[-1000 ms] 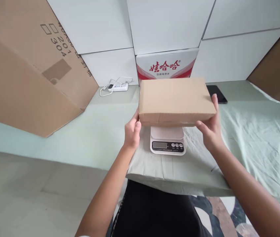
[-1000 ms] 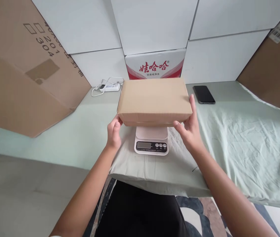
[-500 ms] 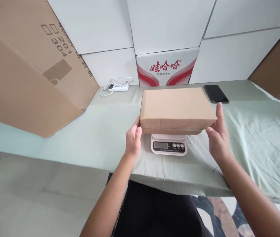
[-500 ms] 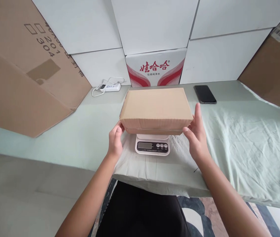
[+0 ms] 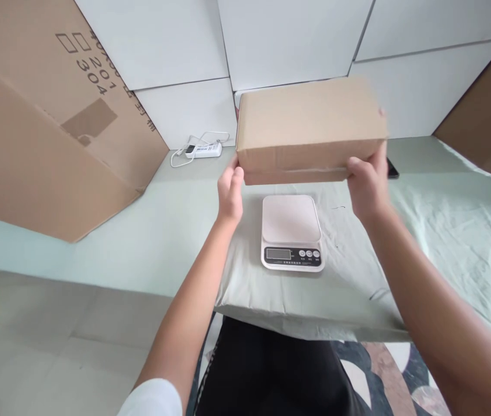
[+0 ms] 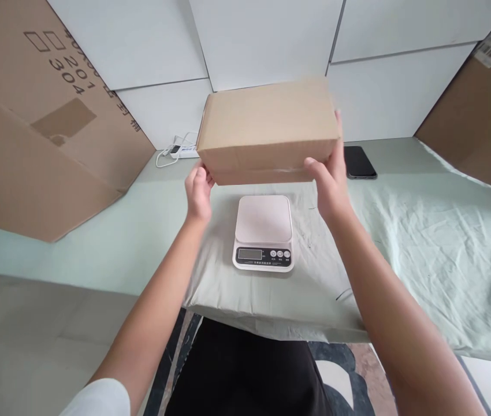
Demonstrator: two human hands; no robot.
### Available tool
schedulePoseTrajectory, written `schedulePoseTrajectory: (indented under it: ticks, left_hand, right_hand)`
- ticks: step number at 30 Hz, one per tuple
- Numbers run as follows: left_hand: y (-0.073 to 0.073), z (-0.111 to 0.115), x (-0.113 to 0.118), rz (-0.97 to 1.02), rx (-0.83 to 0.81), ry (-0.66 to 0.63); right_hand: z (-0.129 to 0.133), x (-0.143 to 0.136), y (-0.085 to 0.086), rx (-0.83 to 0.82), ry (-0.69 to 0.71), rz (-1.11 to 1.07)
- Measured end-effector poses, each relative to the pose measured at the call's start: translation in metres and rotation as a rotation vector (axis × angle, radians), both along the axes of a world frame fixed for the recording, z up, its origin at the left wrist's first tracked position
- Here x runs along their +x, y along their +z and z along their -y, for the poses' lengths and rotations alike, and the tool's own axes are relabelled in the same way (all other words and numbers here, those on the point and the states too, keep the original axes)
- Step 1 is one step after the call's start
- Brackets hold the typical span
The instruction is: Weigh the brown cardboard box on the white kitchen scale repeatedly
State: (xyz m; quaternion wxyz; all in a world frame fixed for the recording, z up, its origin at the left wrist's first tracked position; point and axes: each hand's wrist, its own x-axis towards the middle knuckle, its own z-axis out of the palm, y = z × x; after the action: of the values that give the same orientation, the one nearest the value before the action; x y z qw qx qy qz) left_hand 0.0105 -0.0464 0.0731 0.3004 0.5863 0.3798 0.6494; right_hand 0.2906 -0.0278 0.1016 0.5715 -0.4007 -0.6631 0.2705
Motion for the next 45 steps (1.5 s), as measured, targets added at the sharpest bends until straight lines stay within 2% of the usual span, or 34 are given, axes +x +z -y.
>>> schedulePoseTrajectory:
  ticks: [1,4,6,8,13,18,24,28,32,37,41,43,45]
  left_hand:
    - [-0.009,-0.012,0.002,0.028,0.0,0.015]
    - [-0.04,-0.037,0.006,0.072,-0.079,0.017]
    - [-0.054,-0.043,0.007,0.092,-0.154,-0.001]
    - [-0.061,-0.044,0.006,0.115,-0.203,-0.018]
    - [-0.062,-0.045,0.005,0.091,-0.288,-0.044]
    - [-0.064,-0.049,0.008,0.102,-0.288,-0.072]
    - [-0.063,-0.048,0.003,0.058,-0.296,-0.019]
    - [-0.061,-0.044,-0.002,0.049,-0.356,0.016]
    - [-0.057,-0.04,0.002,0.015,-0.325,-0.092]
    - [-0.038,-0.029,0.007,0.025,-0.192,-0.077]
    - [-0.019,0.003,0.003,0.026,-0.063,-0.08]
    - [-0.016,0.027,0.0,0.021,-0.053,-0.092]
    - [-0.02,0.052,-0.002,0.023,-0.074,-0.107]
  right_hand:
    - [-0.015,-0.003,-0.007,0.035,-0.002,-0.047]
    - [-0.047,-0.009,-0.036,-0.008,-0.016,-0.058]
    - [-0.054,-0.009,-0.057,-0.059,-0.006,-0.051]
    - [-0.055,-0.007,-0.073,-0.092,0.004,-0.055]
    - [-0.056,0.004,-0.093,-0.109,-0.034,-0.093]
    - [-0.067,0.008,-0.102,-0.113,-0.053,-0.019]
    - [-0.068,0.014,-0.109,-0.182,-0.018,-0.088]
    - [-0.065,0.019,-0.11,-0.209,-0.014,-0.077]
    - [-0.06,0.014,-0.105,-0.192,-0.004,-0.063]
    - [-0.043,0.005,-0.077,-0.13,-0.027,-0.031]
    - [-0.007,0.003,-0.046,-0.021,-0.045,-0.007]
    - [0.019,0.006,-0.037,0.007,-0.054,0.014]
    - [0.046,0.011,-0.036,-0.003,-0.061,0.036]
